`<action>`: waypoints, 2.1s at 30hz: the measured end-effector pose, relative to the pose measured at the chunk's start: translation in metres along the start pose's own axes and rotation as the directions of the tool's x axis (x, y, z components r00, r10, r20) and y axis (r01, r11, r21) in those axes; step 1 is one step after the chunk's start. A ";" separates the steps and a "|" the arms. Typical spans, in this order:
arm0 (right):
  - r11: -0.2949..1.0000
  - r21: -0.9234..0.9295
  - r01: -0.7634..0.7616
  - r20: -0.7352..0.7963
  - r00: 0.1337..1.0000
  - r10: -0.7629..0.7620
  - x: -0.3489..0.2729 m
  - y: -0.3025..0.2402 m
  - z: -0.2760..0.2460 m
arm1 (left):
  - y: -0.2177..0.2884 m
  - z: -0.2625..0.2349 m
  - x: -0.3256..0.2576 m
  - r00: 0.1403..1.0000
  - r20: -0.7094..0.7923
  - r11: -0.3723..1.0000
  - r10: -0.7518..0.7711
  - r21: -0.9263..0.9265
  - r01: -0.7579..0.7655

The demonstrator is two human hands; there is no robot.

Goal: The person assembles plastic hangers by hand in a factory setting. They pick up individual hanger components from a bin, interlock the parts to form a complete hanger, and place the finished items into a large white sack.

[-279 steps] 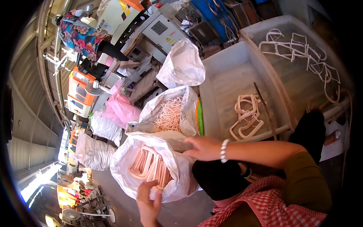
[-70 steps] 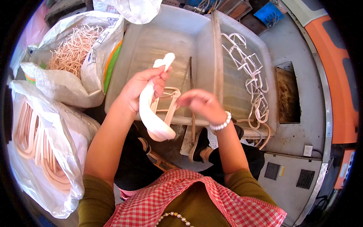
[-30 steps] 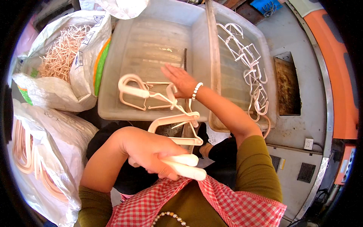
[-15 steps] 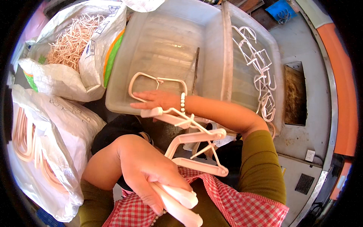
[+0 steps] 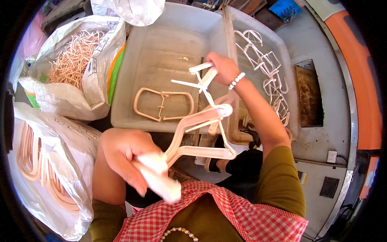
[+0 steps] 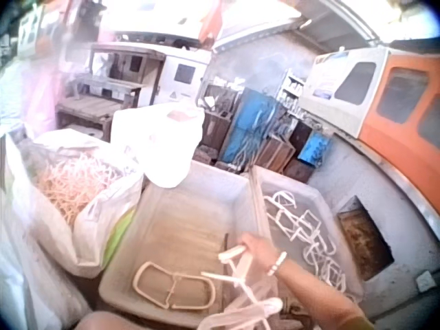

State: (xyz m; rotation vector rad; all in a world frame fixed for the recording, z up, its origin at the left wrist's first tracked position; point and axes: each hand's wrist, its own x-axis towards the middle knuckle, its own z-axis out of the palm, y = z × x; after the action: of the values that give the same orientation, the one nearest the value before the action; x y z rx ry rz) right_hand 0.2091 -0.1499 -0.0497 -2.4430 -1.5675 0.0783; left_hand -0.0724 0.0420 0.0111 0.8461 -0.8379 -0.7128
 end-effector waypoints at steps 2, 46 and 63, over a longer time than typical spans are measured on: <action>0.956 -0.291 -0.050 -0.033 0.999 0.042 -0.011 0.014 -0.022 | 0.007 0.002 -0.010 0.944 -0.187 0.952 -0.271 -0.198 0.234; 0.973 0.102 -0.205 0.134 0.972 0.191 -0.119 -0.121 -0.036 | -0.042 -0.054 0.008 0.354 -0.884 0.544 0.305 0.467 0.697; -0.491 0.864 0.108 -0.046 0.990 0.137 -0.114 -0.053 -0.088 | -0.028 -0.062 0.007 0.222 -0.964 0.808 0.149 -0.011 -0.589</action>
State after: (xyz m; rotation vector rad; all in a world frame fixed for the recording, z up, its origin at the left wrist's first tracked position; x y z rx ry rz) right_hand 0.1285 -0.2463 0.0387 -0.6911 -0.4777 0.8918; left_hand -0.0218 0.0440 -0.0352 0.4918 0.2375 0.1789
